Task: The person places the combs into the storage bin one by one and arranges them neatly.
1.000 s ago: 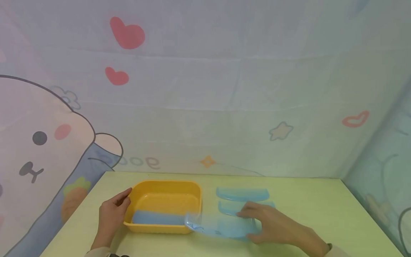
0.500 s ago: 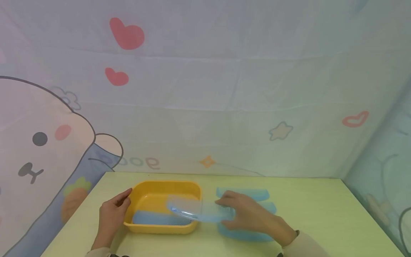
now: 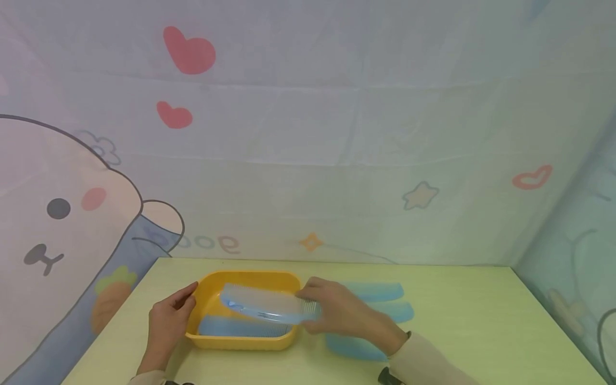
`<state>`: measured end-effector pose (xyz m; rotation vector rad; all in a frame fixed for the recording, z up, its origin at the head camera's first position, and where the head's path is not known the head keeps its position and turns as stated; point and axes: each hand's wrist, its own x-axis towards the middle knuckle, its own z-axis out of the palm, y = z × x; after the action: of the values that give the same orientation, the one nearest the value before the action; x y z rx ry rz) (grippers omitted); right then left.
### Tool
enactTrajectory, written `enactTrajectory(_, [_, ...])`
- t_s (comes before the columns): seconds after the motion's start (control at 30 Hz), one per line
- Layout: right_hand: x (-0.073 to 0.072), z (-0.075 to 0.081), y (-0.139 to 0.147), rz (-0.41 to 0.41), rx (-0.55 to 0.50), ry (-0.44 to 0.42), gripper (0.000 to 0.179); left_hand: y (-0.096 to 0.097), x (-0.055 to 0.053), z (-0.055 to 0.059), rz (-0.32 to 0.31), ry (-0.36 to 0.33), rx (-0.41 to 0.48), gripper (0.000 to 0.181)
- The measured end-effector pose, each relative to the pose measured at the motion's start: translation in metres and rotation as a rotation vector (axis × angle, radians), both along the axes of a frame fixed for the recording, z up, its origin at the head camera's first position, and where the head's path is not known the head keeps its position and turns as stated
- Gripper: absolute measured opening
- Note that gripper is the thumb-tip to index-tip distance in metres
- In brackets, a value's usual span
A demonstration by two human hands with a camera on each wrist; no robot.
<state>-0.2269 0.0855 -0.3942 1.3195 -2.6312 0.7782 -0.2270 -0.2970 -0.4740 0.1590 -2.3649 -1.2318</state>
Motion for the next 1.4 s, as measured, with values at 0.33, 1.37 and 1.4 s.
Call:
enactTrajectory(0.33, [-0.006,-0.002,-0.031,-0.016,0.044,-0.007,0.048,0.001,0.0,0.0,-0.005,0.013,0.02,0.03])
enactTrajectory(1.37, [-0.034,-0.019,-0.062,0.056,0.198,-0.156,0.046,0.002,0.002,0.003,-0.009,0.02,-0.009,0.03])
enactTrajectory(1.4, [-0.034,-0.018,-0.062,0.059,0.203,-0.163,0.046,0.002,0.001,0.003,-0.01,0.02,-0.005,0.03])
